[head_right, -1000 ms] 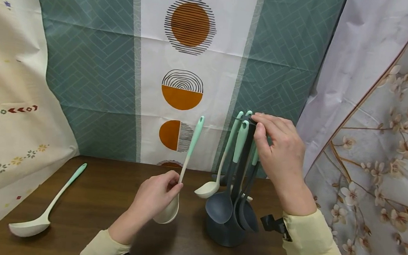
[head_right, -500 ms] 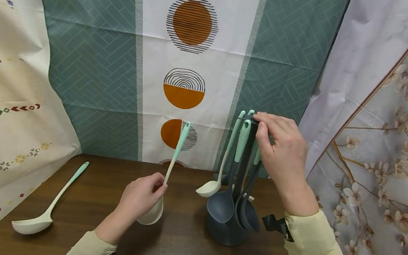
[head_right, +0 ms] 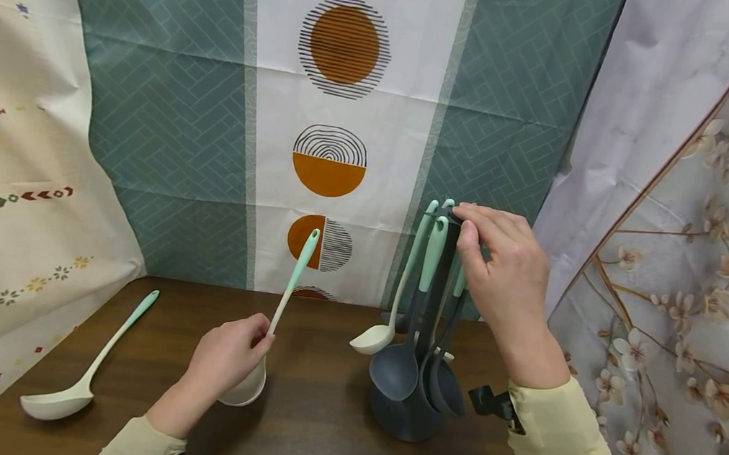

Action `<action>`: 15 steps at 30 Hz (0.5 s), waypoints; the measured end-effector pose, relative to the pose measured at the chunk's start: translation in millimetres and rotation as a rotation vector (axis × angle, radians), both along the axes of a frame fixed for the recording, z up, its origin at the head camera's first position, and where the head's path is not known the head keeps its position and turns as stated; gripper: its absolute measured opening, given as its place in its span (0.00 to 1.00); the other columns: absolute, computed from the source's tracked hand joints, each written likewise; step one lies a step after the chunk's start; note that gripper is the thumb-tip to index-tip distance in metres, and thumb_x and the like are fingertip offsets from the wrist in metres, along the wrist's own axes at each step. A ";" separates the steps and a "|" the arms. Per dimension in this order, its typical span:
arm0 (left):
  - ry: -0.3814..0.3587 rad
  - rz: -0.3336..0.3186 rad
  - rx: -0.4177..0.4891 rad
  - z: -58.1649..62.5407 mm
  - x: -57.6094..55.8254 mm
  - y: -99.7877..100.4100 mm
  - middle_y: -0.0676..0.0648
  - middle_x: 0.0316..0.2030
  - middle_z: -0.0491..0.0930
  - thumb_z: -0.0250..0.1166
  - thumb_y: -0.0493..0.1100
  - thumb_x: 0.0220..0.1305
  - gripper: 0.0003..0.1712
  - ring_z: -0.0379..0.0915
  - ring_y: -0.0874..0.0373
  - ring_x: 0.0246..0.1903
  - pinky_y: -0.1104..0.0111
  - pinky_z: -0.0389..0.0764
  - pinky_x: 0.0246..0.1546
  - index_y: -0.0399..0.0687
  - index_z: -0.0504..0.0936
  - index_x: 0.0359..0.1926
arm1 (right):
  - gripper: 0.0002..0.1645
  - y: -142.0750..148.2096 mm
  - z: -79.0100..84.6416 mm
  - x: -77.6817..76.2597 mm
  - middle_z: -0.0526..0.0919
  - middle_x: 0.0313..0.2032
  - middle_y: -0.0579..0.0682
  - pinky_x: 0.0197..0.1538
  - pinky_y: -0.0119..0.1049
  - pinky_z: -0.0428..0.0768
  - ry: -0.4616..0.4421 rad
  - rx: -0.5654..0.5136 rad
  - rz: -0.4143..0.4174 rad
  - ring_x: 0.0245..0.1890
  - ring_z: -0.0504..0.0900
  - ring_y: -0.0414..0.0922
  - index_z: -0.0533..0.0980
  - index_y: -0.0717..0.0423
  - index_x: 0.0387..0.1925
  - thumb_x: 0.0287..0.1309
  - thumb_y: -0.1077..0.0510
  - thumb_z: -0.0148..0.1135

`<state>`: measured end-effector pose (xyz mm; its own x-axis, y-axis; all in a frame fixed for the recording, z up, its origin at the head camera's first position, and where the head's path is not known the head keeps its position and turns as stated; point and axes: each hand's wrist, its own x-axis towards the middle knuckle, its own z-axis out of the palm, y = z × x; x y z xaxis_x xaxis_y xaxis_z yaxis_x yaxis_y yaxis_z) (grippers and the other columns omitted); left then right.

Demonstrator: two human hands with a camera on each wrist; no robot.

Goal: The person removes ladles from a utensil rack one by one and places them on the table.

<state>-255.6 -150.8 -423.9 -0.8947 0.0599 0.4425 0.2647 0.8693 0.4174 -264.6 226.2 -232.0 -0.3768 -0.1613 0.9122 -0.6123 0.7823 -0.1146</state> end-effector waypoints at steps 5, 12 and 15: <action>-0.025 0.024 -0.033 -2.4 2.6 -12.4 0.57 0.21 0.76 0.76 0.39 0.70 0.10 0.67 0.59 0.18 0.61 0.71 0.20 0.50 0.83 0.34 | 0.22 -0.3 -0.3 -0.4 0.90 0.61 0.46 0.55 0.53 0.76 -0.007 0.003 -0.007 0.62 0.83 0.54 0.89 0.49 0.62 0.83 0.52 0.52; -0.062 0.054 -0.060 -6.6 0.0 -32.2 0.55 0.20 0.74 0.75 0.39 0.70 0.10 0.67 0.57 0.18 0.60 0.71 0.20 0.50 0.82 0.32 | 0.23 -0.4 -0.1 0.5 0.90 0.60 0.46 0.56 0.52 0.76 0.002 0.000 -0.002 0.61 0.83 0.55 0.89 0.49 0.62 0.83 0.52 0.51; -0.084 0.062 -0.059 -8.2 -2.1 -41.2 0.55 0.21 0.75 0.75 0.39 0.70 0.09 0.68 0.57 0.19 0.59 0.72 0.20 0.49 0.83 0.34 | 0.23 -0.2 0.1 1.0 0.90 0.60 0.46 0.56 0.51 0.76 0.000 0.001 -0.002 0.61 0.83 0.55 0.89 0.49 0.62 0.84 0.52 0.51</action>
<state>-257.8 -191.9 -432.0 -0.9315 0.0265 0.3627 0.1752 0.9067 0.3836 -263.6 226.0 -231.9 -0.3767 -0.1616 0.9121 -0.6105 0.7839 -0.1133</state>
